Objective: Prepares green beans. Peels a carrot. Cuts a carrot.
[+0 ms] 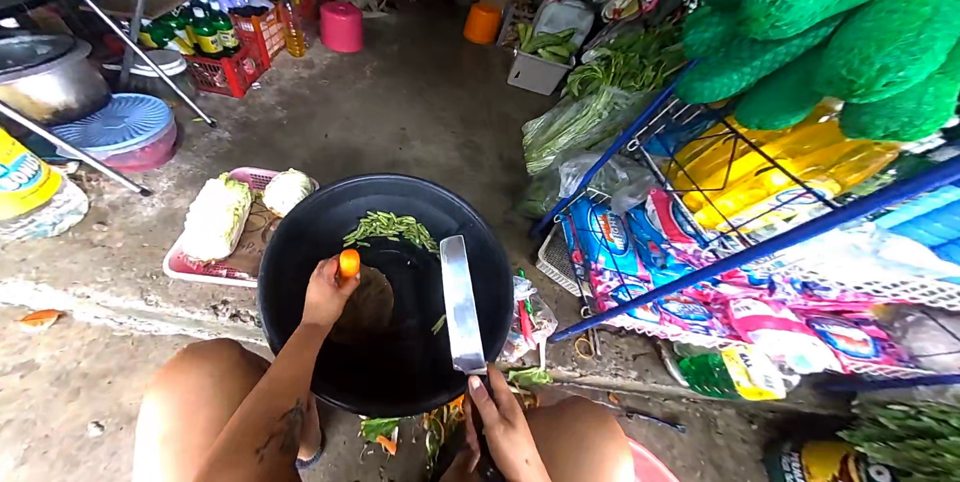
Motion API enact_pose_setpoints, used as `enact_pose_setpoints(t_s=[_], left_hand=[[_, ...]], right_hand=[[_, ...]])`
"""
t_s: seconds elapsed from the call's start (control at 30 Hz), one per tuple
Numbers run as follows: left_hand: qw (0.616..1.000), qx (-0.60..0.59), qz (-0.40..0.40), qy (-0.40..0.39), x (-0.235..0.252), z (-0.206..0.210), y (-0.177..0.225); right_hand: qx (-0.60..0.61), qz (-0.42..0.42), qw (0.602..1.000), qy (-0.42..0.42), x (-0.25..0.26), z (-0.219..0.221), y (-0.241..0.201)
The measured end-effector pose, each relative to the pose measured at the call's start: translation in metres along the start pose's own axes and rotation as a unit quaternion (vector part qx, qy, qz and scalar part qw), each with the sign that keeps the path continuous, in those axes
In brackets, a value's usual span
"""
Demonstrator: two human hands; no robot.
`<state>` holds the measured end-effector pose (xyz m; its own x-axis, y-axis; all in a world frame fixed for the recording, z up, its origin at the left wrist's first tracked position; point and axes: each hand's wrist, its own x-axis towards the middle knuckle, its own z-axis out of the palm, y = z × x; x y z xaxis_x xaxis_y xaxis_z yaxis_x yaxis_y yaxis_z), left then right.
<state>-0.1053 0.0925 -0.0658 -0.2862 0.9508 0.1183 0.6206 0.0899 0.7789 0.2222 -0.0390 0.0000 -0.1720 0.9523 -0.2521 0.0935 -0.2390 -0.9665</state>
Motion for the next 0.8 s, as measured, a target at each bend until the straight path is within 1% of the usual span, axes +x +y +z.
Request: enact_pose_setpoints(t_s=[0.03,0.07,0.1,0.13,0.2,0.23,0.27,0.3,0.37,0.4,0.47,0.53,0.6,0.7,0.8], left_hand=[[0.998,0.056,0.037,-0.020,0.000,0.002,-0.005],[0.991,0.113,0.043,-0.060,-0.002,0.005,-0.009],[0.979,0.168,0.027,-0.113,-0.007,0.007,-0.012],[0.962,0.214,-0.008,-0.171,-0.011,0.009,-0.010],[0.922,0.274,-0.074,-0.262,-0.018,0.013,-0.001],[0.913,0.282,-0.089,-0.282,-0.021,0.015,0.001],[0.911,0.277,-0.099,-0.289,-0.025,0.015,0.003],[0.917,0.259,-0.107,-0.283,-0.029,0.013,0.002],[0.945,0.194,-0.132,-0.229,-0.031,0.010,0.001],[0.957,0.157,-0.151,-0.193,-0.029,0.009,0.002],[0.964,0.095,-0.208,-0.136,-0.020,0.007,0.003],[0.958,0.035,-0.262,-0.109,-0.011,0.011,-0.002],[0.950,-0.002,-0.295,-0.101,-0.006,0.019,-0.007],[0.945,0.013,-0.309,-0.104,-0.005,0.029,-0.002],[0.946,0.056,-0.293,-0.129,-0.002,0.037,0.003]], right_hand=[[-0.005,0.000,1.000,0.002,0.011,0.001,-0.003],[-0.020,0.007,1.000,0.000,0.022,0.001,-0.008],[-0.041,0.024,0.999,-0.006,0.033,0.002,-0.015],[-0.065,0.044,0.997,-0.015,0.045,0.003,-0.022],[-0.108,0.071,0.991,-0.031,0.066,0.006,-0.037],[-0.118,0.071,0.990,-0.029,0.075,0.008,-0.042],[-0.111,0.056,0.992,-0.014,0.082,0.010,-0.047],[-0.088,0.025,0.996,0.009,0.088,0.013,-0.050],[-0.023,-0.051,0.997,0.043,0.101,0.019,-0.054],[0.002,-0.061,0.997,0.044,0.107,0.022,-0.057],[0.006,-0.016,1.000,0.026,0.120,0.027,-0.062],[-0.058,0.047,0.997,0.005,0.131,0.035,-0.060],[-0.162,0.085,0.983,-0.023,0.141,0.042,-0.044],[-0.304,0.121,0.943,-0.068,0.150,0.058,-0.019],[-0.326,0.143,0.930,-0.093,0.157,0.070,-0.012]])
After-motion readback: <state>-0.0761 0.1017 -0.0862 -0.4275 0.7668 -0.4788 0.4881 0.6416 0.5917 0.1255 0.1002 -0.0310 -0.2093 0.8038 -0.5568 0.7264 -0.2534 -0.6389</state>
